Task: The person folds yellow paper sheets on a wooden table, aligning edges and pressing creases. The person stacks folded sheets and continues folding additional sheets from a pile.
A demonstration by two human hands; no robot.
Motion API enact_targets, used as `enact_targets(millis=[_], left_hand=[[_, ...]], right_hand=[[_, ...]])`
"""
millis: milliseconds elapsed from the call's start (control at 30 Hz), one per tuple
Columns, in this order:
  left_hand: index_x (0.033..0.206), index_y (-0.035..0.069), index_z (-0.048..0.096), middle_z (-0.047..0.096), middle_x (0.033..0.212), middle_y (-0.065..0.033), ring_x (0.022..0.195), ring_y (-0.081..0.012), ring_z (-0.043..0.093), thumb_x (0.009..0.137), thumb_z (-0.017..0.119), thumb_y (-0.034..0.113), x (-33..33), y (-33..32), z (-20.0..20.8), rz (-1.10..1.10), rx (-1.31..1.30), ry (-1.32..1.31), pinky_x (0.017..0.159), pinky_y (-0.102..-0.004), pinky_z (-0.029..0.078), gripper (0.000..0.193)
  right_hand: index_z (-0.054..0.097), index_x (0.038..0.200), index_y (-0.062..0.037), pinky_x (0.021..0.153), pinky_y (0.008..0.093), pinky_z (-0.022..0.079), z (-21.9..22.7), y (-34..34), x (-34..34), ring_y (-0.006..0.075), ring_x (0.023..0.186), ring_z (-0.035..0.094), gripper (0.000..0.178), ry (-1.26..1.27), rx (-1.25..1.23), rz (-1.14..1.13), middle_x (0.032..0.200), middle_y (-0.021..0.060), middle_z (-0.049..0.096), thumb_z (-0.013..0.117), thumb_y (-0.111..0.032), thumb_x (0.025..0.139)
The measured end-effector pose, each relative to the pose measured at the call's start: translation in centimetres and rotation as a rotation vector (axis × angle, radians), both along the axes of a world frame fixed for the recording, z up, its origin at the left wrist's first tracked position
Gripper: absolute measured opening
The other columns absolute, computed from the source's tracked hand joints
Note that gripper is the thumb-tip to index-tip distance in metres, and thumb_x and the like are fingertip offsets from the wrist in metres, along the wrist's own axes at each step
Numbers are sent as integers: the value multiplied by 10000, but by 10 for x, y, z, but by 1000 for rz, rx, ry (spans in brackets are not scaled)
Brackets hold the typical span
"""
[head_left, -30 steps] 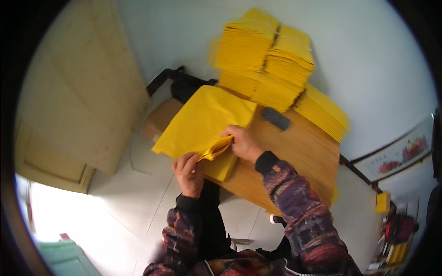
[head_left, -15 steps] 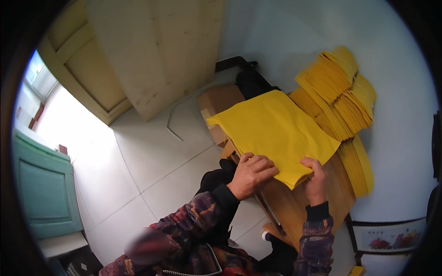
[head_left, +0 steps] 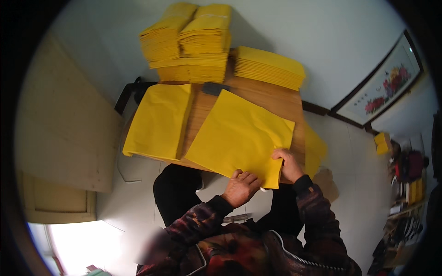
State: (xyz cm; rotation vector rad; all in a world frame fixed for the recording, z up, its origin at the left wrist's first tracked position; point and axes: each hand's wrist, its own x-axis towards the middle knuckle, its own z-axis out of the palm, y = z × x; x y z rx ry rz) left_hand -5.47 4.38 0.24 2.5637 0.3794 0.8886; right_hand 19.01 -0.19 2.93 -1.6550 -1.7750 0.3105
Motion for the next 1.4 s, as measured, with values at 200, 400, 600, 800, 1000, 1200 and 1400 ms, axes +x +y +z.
enact_targets(millis=[200,400,600,800,1000,1200,1400], left_hand=[[1101,81,651,636,1144,-106,1030,-307,601,761,755,161,8,-3,5,10,-107,8,883,-419,470,365],[1284,131,574,477,1390,-132,1293,-330,430,784,748,335,-5,44,2,324,-12,348,1063,-484,317,567],[1386,163,483,370,1483,-126,1401,-346,279,750,766,452,0,37,5,328,-53,545,1129,-528,206,753],[1394,169,473,357,1479,-151,1400,-353,274,695,794,506,9,23,0,315,-46,536,1123,-532,210,841],[1396,177,467,362,1469,-151,1388,-352,293,642,803,564,13,17,-10,330,27,489,1094,-552,237,912],[1359,185,491,407,1432,-133,1352,-341,348,663,810,417,10,8,-6,296,49,422,1058,-538,296,799],[1349,220,505,410,1435,-97,1352,-308,350,648,811,398,12,10,-8,323,47,479,1060,-516,279,785]], right_hand=[[582,888,-48,839,382,488,-12,-12,43,337,995,606,167,-90,-36,24,995,122,662,630,46,759],[565,889,-37,928,366,470,-2,-25,66,319,1104,566,113,-165,-57,21,1098,123,623,576,34,802],[632,932,-25,990,387,463,4,-46,86,309,1211,532,151,-295,-64,-76,1226,109,615,559,51,823],[631,984,-21,928,421,476,33,-74,85,362,1099,572,230,-230,-48,-393,1170,153,617,556,60,783],[629,1025,-57,986,475,389,24,-45,-17,360,1181,498,239,-130,63,-73,1160,123,580,663,-81,789],[603,1187,-91,1081,575,263,-5,-27,-36,344,1342,361,406,-251,-113,-167,1381,89,464,712,-201,811],[503,1341,-81,1098,549,279,-4,-50,1,371,1384,323,560,-326,-271,-356,1486,134,379,692,-246,841]])
